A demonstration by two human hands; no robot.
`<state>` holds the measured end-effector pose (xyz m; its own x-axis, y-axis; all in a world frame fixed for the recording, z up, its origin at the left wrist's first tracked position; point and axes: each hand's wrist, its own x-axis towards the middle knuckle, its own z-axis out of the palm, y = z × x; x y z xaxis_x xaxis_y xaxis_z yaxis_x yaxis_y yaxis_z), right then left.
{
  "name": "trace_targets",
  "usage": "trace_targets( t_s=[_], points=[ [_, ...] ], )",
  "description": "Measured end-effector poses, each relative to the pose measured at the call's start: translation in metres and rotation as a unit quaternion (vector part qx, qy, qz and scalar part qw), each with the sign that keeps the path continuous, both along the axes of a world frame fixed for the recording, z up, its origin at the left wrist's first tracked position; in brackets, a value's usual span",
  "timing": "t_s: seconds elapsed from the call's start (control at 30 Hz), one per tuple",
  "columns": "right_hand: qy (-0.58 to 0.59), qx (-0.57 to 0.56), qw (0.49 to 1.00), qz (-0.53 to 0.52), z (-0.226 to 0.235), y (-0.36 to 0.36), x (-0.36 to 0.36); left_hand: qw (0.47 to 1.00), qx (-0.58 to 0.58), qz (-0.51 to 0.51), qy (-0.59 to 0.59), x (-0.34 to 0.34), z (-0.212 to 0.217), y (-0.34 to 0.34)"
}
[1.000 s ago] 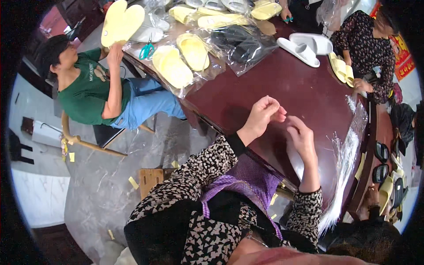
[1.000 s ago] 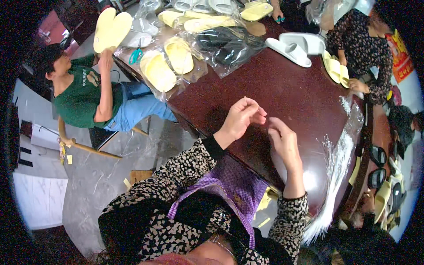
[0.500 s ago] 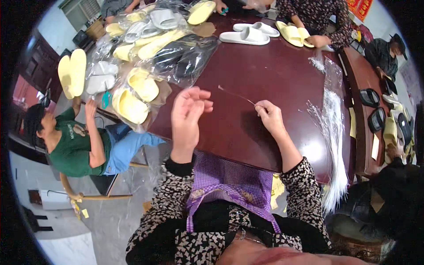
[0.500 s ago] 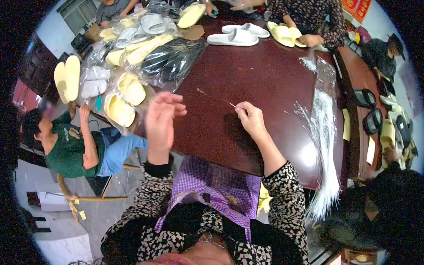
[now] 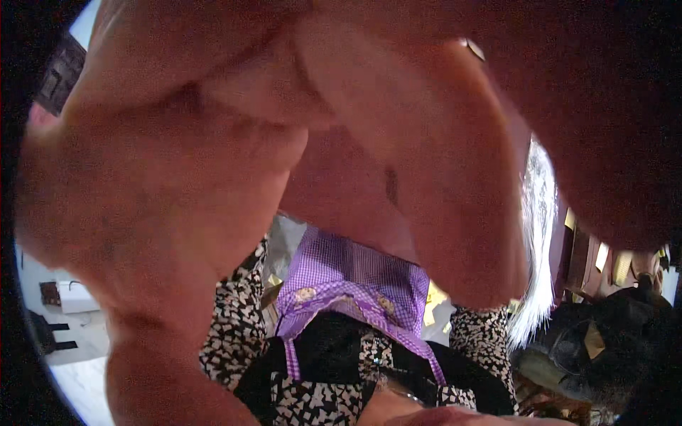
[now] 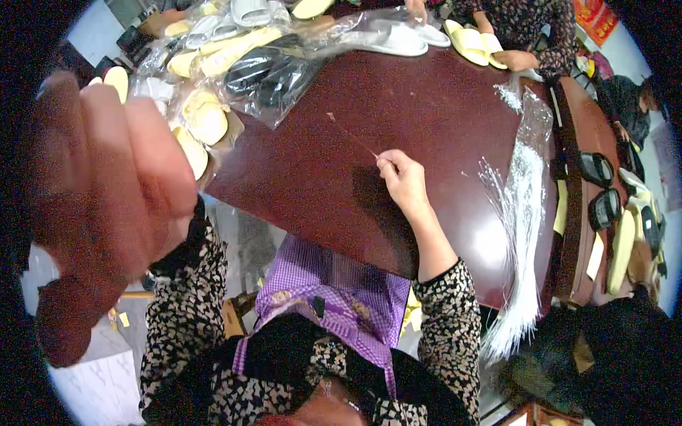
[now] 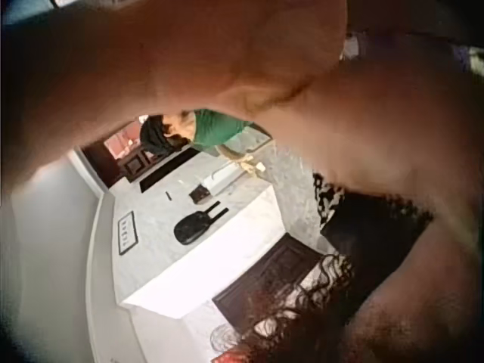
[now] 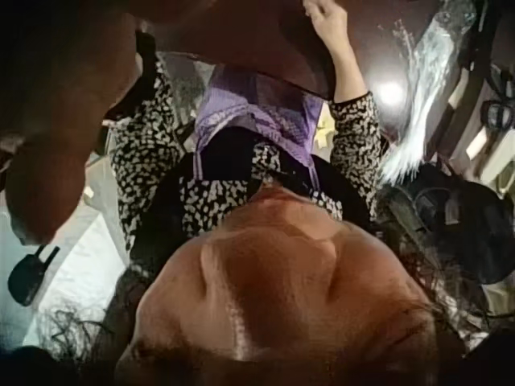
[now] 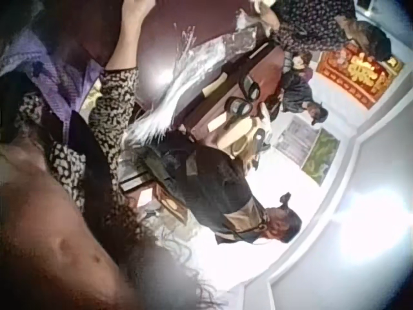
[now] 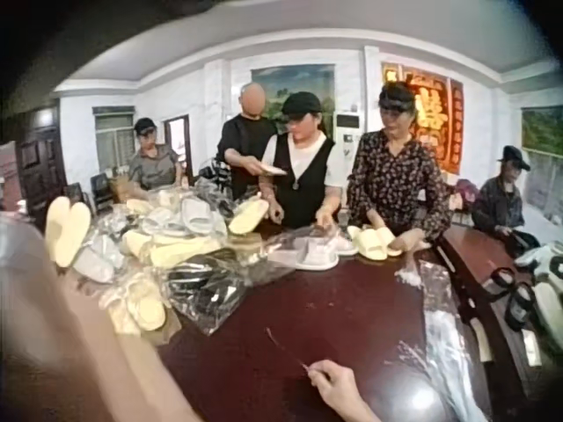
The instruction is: The person fastens pairs of slippers together by threading plastic tag fasteners through them and securing them by hand.
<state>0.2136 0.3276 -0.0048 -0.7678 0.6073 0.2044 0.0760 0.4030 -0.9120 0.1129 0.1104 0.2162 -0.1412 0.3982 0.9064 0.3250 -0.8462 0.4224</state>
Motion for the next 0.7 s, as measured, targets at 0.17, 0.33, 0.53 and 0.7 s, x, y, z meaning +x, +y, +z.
trace_targets(
  t_s=[0.17,0.33,0.53,0.7],
  points=[
    [0.023,0.019,1.0,0.0,-0.002,-0.009,0.007,0.998,0.027,0.059,-0.006,-0.009,0.002,-0.005],
    [0.043,0.031,0.999,0.001,-0.008,-0.02,0.018,0.979,0.07,0.191,0.009,-0.024,-0.005,-0.033],
    [0.042,0.042,0.998,0.024,-0.006,-0.015,0.009,0.963,0.013,0.265,-0.05,-0.009,-0.023,-0.063],
    [0.011,0.038,0.999,-0.005,-0.006,-0.002,0.009,0.958,-0.031,0.271,-0.089,0.0,-0.026,-0.058]
  ],
)
